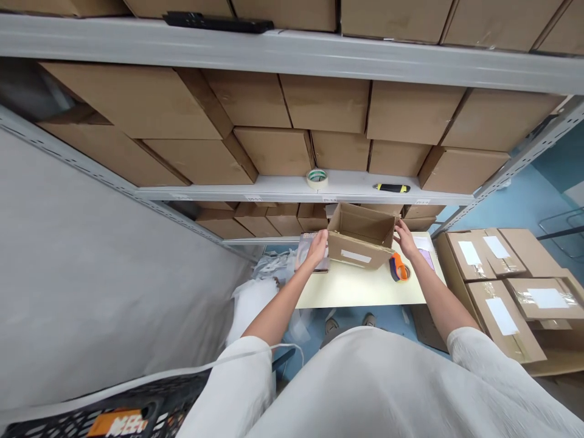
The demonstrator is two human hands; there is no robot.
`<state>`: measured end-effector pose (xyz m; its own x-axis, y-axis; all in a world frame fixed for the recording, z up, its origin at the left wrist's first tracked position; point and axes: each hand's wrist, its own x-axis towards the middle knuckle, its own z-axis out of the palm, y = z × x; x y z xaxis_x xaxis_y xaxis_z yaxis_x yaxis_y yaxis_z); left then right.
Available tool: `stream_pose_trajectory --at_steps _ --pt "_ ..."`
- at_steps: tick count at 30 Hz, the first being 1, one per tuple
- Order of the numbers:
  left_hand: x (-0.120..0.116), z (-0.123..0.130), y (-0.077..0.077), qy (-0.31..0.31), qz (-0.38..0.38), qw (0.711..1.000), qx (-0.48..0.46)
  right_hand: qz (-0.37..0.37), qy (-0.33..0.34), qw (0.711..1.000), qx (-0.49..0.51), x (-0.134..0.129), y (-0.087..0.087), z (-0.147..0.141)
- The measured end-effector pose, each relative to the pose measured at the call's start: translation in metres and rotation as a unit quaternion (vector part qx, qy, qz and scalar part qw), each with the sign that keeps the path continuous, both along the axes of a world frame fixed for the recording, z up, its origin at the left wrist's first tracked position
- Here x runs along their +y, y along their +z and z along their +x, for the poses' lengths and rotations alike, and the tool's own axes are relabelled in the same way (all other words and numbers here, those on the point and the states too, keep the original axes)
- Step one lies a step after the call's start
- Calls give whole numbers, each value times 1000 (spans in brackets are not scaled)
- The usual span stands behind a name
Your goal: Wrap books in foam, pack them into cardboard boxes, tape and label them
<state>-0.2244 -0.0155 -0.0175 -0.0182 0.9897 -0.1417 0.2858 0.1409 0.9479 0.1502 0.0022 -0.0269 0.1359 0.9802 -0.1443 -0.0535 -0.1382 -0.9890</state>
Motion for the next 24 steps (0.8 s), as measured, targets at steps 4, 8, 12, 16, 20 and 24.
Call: stream_pose_trajectory --at_steps 4,8,12,16,20,24 --pt "-6 9 11 -50 41 996 54 -7 -10 999 -34 3 7 1" --pt "-6 17 11 -48 71 996 37 7 18 999 -43 7 10 2" --pt "-3 16 7 -44 54 998 6 10 23 999 -46 11 8 4" --pt "-6 9 5 -73 46 996 -5 34 21 997 -65 17 5 2" --pt "-10 5 5 -81 63 995 -2 51 6 995 -84 25 1 -2" --pt "-12 5 8 -88 107 990 21 73 -45 989 -121 27 0 -5"
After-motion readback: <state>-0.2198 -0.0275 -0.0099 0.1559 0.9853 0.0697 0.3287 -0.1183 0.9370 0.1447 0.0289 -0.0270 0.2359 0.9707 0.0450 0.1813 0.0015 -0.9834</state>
